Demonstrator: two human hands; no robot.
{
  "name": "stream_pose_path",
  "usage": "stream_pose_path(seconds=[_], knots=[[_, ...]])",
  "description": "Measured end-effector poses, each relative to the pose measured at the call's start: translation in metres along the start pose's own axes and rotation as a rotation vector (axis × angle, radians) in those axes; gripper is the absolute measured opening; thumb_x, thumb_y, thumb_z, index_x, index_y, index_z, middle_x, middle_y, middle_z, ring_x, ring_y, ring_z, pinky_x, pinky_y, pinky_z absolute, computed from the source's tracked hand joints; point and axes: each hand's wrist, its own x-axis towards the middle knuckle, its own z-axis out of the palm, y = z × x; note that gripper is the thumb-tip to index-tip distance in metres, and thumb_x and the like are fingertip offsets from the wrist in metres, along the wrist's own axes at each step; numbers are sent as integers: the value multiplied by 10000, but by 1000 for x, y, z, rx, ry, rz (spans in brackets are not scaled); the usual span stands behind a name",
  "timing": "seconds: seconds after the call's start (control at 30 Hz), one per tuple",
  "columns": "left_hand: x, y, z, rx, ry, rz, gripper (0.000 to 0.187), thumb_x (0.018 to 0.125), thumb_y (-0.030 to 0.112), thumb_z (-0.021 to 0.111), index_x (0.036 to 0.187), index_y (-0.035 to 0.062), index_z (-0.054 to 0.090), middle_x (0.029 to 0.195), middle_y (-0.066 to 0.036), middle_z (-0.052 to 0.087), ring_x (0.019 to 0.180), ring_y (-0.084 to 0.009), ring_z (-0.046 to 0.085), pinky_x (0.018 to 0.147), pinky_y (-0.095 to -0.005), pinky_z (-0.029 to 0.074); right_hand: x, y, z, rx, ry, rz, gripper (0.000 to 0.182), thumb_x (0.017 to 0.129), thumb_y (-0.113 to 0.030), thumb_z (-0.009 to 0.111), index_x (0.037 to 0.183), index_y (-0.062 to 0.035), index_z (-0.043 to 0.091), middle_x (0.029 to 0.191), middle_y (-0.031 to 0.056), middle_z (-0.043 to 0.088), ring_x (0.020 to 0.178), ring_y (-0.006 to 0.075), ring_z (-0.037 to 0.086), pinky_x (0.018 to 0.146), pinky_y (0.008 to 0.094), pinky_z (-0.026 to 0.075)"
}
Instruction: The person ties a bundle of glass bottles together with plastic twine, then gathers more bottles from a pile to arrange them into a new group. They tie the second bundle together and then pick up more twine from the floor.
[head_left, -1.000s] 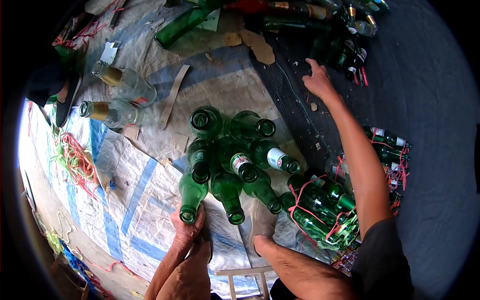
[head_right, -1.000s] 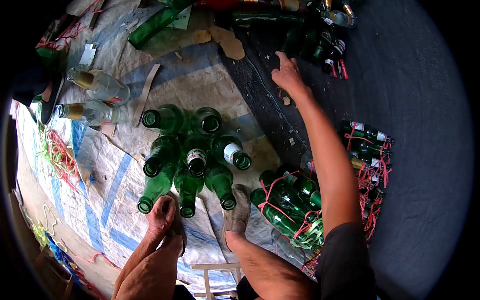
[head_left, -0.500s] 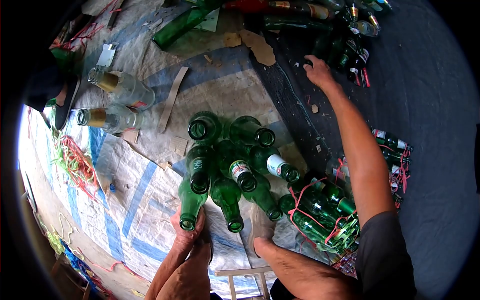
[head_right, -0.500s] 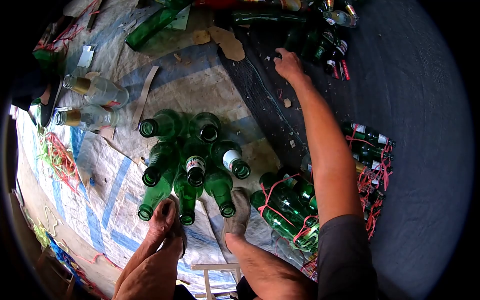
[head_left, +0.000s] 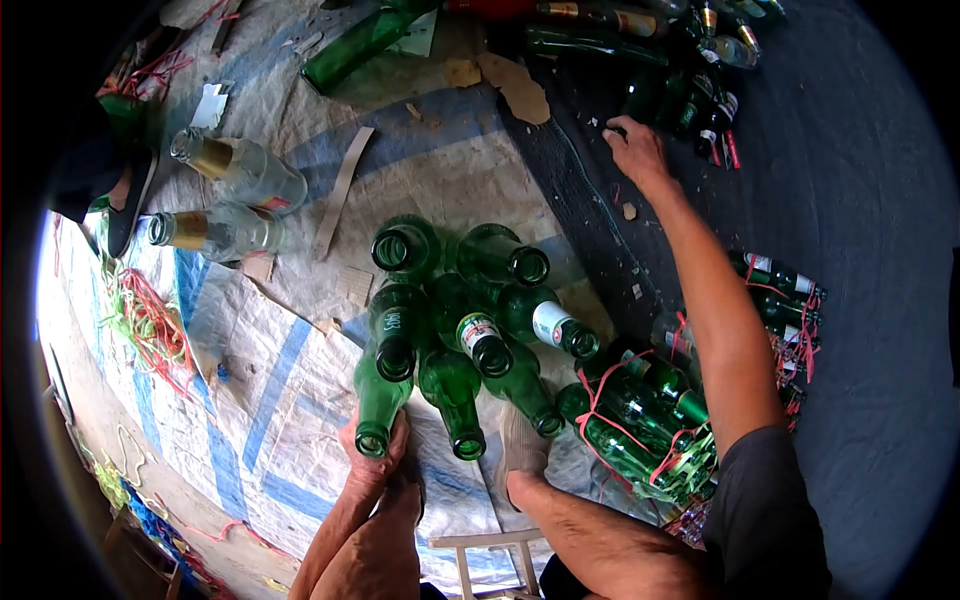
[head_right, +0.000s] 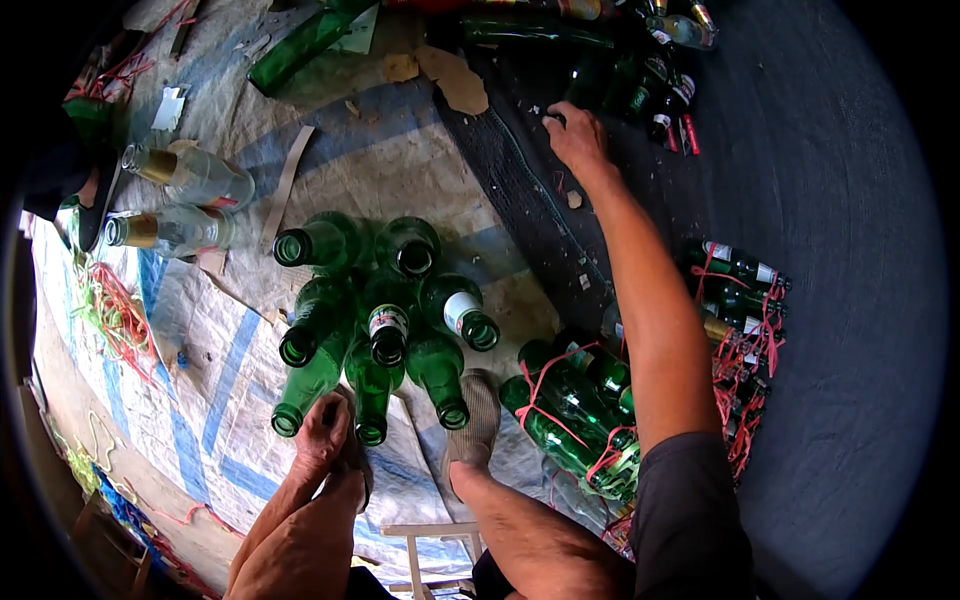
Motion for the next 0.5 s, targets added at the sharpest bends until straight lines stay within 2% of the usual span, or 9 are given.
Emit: stream_pose_path(seconds=[0.17,0.37,0.5], knots=[[-3,-2,0,6,-4,-10,109,965,97,783,1065,76,746,894,-78,754,784,-199,738,766,-316,588,-19,4,0,17,39,22,351,1004,-326,728,1294,-135,781,1241,273,753,1197,467,705,1060,501,554],[-10,-5,0,20,-18,-38,111,975,107,782,1075,75,747,903,-79,760,790,-194,742,777,-310,593,-50,-6,-9,51,47,4,310,1012,-305,718,1247,-119,797,1207,269,763,1156,454,723,1021,488,570],[-5,10,-3,-31,16,-6,108,951,96,796,1044,80,743,875,-92,758,756,-213,743,734,-329,589,-62,1,-6,111,20,-34,292,1011,-293,717,1218,-104,802,1136,260,776,1105,451,736,982,483,580]])
